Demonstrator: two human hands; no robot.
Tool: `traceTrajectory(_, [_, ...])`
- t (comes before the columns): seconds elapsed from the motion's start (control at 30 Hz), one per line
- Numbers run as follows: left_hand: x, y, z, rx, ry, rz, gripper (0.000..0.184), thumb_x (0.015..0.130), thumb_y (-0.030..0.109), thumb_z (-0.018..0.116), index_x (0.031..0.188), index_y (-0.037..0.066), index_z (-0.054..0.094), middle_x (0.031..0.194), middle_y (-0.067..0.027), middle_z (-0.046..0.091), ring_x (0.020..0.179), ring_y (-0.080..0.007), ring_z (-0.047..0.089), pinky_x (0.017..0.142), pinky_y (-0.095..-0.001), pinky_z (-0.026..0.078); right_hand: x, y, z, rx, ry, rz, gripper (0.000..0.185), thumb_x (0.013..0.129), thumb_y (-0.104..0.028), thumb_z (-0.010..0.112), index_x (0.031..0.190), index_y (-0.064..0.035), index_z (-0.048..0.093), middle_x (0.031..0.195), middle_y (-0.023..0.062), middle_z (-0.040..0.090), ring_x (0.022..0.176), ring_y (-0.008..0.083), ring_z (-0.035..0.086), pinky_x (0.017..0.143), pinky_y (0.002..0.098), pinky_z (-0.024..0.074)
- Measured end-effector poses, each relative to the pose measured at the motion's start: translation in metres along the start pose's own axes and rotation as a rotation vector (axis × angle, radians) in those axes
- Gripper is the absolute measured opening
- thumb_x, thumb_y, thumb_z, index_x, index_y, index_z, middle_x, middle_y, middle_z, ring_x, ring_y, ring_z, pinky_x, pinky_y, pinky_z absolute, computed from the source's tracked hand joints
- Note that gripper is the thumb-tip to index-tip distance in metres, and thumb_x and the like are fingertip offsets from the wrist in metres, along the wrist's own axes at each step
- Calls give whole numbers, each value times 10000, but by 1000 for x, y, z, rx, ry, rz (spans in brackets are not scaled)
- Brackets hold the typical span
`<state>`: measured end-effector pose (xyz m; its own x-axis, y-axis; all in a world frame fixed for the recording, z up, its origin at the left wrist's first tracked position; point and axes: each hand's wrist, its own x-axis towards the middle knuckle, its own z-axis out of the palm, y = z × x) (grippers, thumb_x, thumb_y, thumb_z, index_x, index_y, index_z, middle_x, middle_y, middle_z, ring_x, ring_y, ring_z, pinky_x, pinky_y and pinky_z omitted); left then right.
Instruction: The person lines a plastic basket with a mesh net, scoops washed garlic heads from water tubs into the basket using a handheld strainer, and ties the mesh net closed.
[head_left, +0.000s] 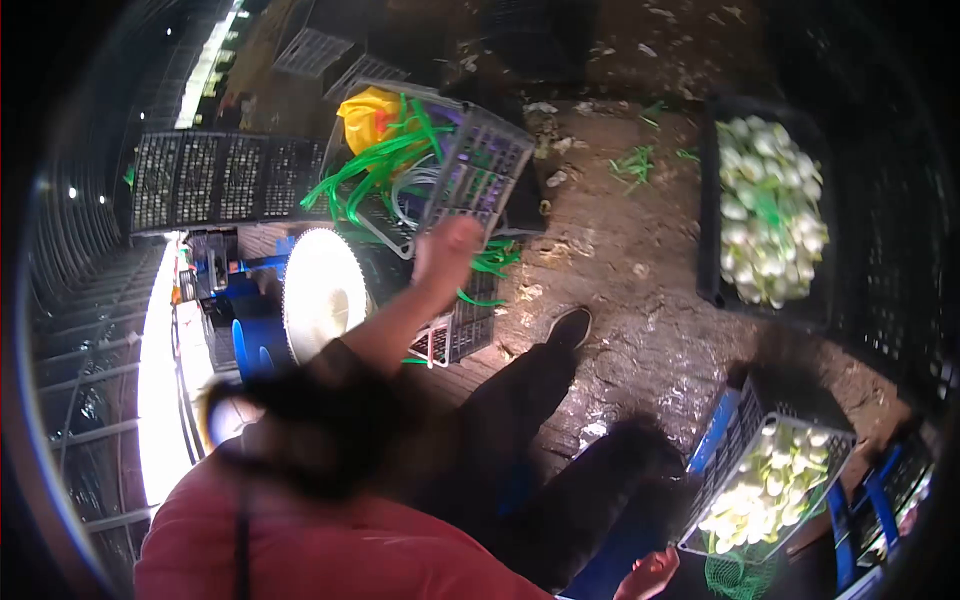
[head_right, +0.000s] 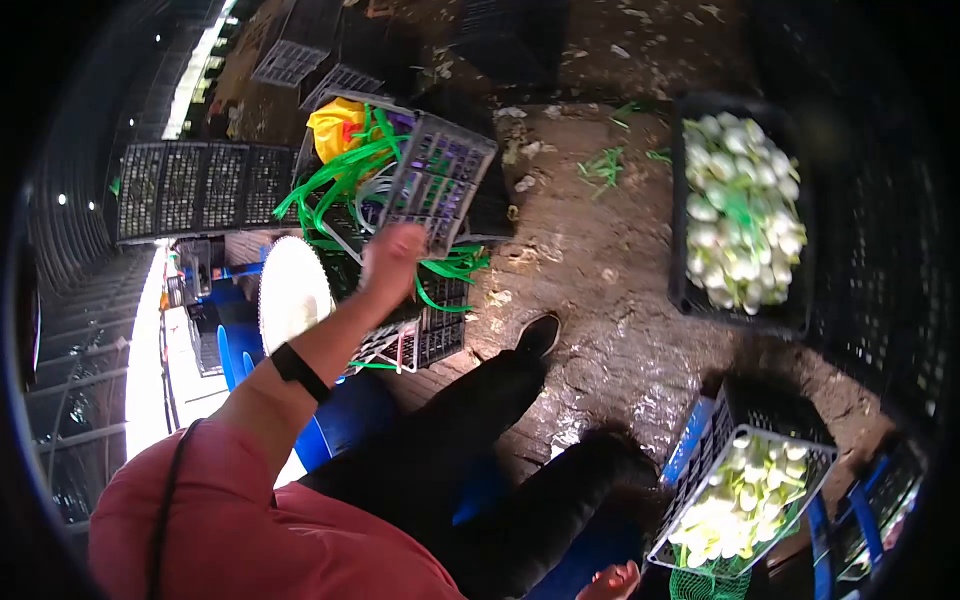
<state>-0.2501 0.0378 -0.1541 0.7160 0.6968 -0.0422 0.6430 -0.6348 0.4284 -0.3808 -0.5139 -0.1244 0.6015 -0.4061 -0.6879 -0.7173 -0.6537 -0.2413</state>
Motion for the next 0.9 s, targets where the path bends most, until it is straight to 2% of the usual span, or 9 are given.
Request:
traceTrajectory(0.03, [29,-36,-14,7,91,-27,124,843,189,588,866,76,633,774,-139,638,711,-252,641,647,-361,497,15,4,37,336,-12,-87,182,846,-43,506,1028,-42,517,778,27,524,554,97,472,469,219,425])
traceTrajectory(0.2, [150,-159,-41,225,134,-114,185,802,199,566,900,66,648,868,-176,635,854,-344,621,770,-427,483,35,-106,112,296,-259,-241,225,807,2,527,1027,-33,557,876,54,546,663,99,541,513,217,473])
traceTrajectory(0.33, [177,-182,-14,529,143,-164,226,783,225,568,937,86,658,948,-172,638,892,-354,606,841,-474,455,36,-174,144,249,-337,-344,184,820,-7,537,1002,-19,568,843,50,558,648,98,547,528,223,487])
traceTrajectory(0.5, [188,-220,1,577,-165,-267,273,807,261,643,1014,82,650,903,-128,659,840,-269,633,776,-366,483,41,-237,176,142,-401,-439,110,850,-43,549,943,-4,593,770,37,580,650,97,568,550,238,497])
traceTrajectory(0.57, [165,-190,-22,-81,-46,-212,165,833,175,597,908,39,650,932,-131,653,868,-295,619,802,-349,479,37,-270,199,304,-479,-451,108,853,-46,579,948,-3,606,803,48,592,678,102,580,575,237,495])
traceTrajectory(0.7, [132,-154,-44,-210,76,-13,127,823,123,624,908,32,651,927,-114,653,865,-273,620,788,-297,478,0,-375,249,395,-575,-936,88,816,-9,635,904,0,634,801,83,594,684,132,580,610,241,466])
traceTrajectory(0.73, [127,-147,-44,-262,61,40,126,834,96,622,941,35,651,929,-106,656,909,-205,609,839,-295,455,-6,-398,266,407,-570,-1108,101,807,-26,657,905,-4,641,767,76,592,665,127,571,597,244,461])
traceTrajectory(0.8, [117,-134,-42,-320,35,93,136,845,68,620,974,38,651,932,-98,659,952,-136,598,890,-292,433,-32,-440,298,629,-690,-1000,175,800,-67,687,955,-1,641,720,68,588,626,92,543,531,233,429])
traceTrajectory(0.9, [108,-116,-39,-104,-32,435,167,793,21,644,956,52,653,983,-103,645,1010,-248,602,1027,-452,312,-63,-492,320,802,-876,-767,221,805,-82,677,998,14,628,685,26,587,579,47,500,537,207,413])
